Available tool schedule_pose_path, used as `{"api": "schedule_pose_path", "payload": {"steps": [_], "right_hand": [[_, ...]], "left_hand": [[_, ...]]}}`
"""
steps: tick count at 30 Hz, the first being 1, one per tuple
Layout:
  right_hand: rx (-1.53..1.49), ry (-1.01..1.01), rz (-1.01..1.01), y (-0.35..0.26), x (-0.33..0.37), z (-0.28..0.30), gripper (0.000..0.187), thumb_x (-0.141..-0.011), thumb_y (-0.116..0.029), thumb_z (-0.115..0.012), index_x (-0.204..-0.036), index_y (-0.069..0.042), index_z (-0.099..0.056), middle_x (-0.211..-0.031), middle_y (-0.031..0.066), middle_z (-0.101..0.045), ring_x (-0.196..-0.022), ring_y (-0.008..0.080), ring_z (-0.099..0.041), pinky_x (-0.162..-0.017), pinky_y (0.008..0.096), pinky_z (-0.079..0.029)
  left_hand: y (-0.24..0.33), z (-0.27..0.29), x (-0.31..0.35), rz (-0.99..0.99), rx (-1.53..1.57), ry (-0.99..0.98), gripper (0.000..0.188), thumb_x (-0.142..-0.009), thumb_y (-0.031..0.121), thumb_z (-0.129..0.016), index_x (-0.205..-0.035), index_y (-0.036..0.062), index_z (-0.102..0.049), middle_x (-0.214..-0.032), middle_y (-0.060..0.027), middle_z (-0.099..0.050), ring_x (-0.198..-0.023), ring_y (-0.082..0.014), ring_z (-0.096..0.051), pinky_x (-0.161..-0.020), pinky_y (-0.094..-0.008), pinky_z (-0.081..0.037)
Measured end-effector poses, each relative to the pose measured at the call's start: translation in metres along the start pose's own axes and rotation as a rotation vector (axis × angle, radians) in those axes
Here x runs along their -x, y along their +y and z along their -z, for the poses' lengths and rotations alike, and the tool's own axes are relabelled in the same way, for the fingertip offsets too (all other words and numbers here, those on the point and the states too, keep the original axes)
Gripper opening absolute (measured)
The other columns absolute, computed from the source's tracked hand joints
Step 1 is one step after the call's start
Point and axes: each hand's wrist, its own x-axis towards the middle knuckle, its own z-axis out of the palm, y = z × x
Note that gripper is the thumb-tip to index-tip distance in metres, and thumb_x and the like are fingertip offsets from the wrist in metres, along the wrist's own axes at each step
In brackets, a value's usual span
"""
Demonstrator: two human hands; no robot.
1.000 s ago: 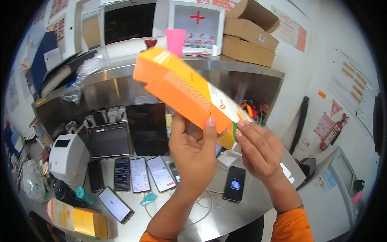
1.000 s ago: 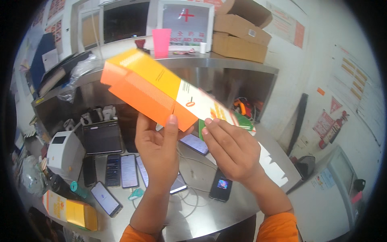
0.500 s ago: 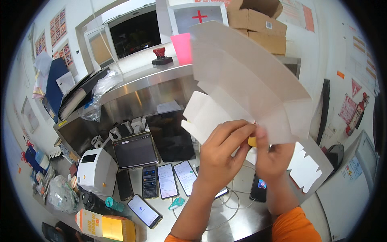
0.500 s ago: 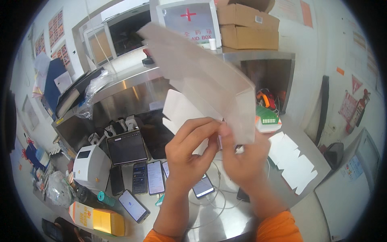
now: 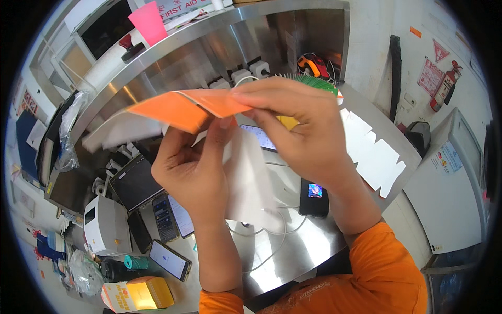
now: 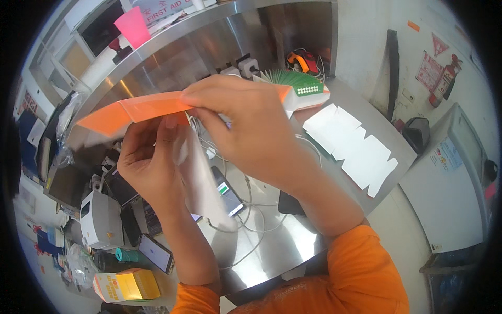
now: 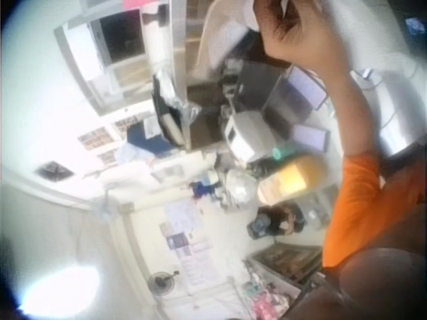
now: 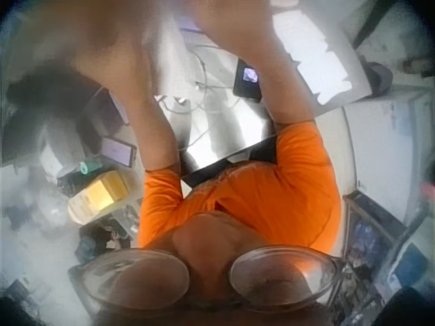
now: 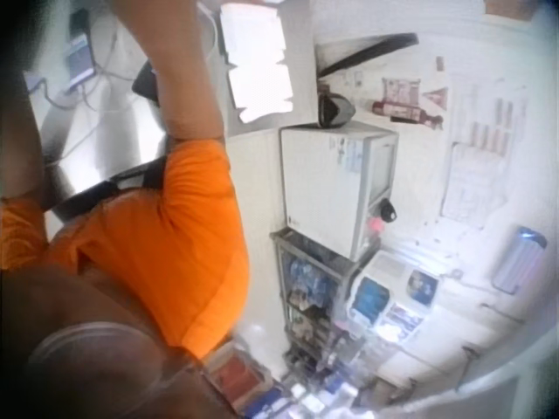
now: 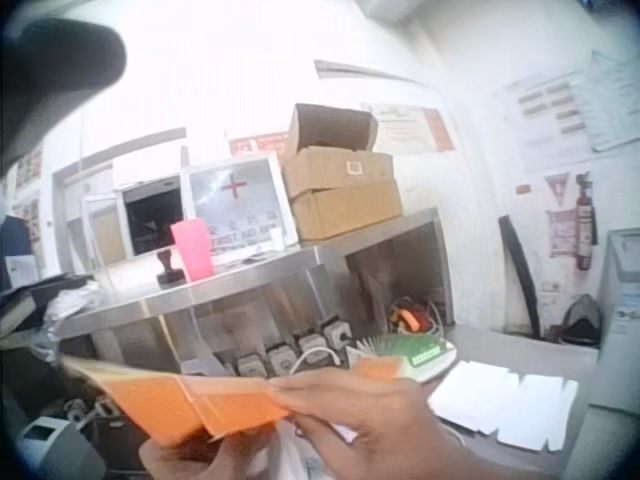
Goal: The person folds and assembles multiple small printed paper boxes from flat sheets on a metal counter. They fold edges, tuck flaps, and form the box shape, then place finished boxes on the counter.
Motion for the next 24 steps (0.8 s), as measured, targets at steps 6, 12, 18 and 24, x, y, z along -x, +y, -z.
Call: {"api": "schedule_pose_path", "payload": {"steps": [6,12,18,24], "right_hand": [[-0.072,-0.079,-0.101,0.001,0.001,0.007,0.016,-0.092,0.008,-0.071,-0.107,0.004,-0.077,-0.105,0.0124,-0.073,-0.095,0.0173,-0.075,-0.079,0.0246,-0.06],[-0.253,-0.091,-0.212,0.004,-0.002,0.01,0.015,-0.093,0.008,-0.07,-0.107,0.005,-0.076,-0.106,0.0115,-0.071,-0.095,0.0147,-0.072,-0.078,0.0232,-0.059],[-0.433,-0.027,-0.284,-0.001,-0.002,0.004,0.01,-0.092,-0.001,-0.074,-0.098,0.007,-0.074,-0.097,0.0091,-0.071,-0.081,0.0148,-0.071,-0.073,0.0251,-0.057],[-0.374,-0.143,-0.228,0.0,0.001,0.005,0.013,-0.093,0.009,-0.071,-0.104,0.004,-0.075,-0.109,0.0126,-0.07,-0.099,0.0153,-0.071,-0.085,0.0255,-0.06]], "left_hand": [[-0.008,-0.012,0.002,-0.091,-0.033,0.049,0.028,-0.086,-0.008,-0.081,-0.113,-0.0081,-0.072,-0.099,-0.0131,-0.077,-0.088,-0.0161,-0.074,-0.081,-0.0263,-0.059],[-0.015,-0.009,0.002,-0.062,0.024,0.056,0.027,-0.084,-0.006,-0.083,-0.11,-0.0075,-0.075,-0.102,-0.0137,-0.077,-0.088,-0.0157,-0.074,-0.082,-0.0267,-0.058],[-0.017,0.003,-0.001,-0.112,0.057,-0.054,0.028,-0.083,-0.007,-0.083,-0.11,-0.0084,-0.075,-0.107,-0.0139,-0.076,-0.093,-0.0178,-0.074,-0.084,-0.0281,-0.061],[-0.028,0.013,-0.004,-0.089,0.172,-0.087,0.03,-0.081,-0.009,-0.084,-0.109,-0.0094,-0.073,-0.11,-0.0148,-0.073,-0.094,-0.0195,-0.075,-0.087,-0.0301,-0.064]]}}
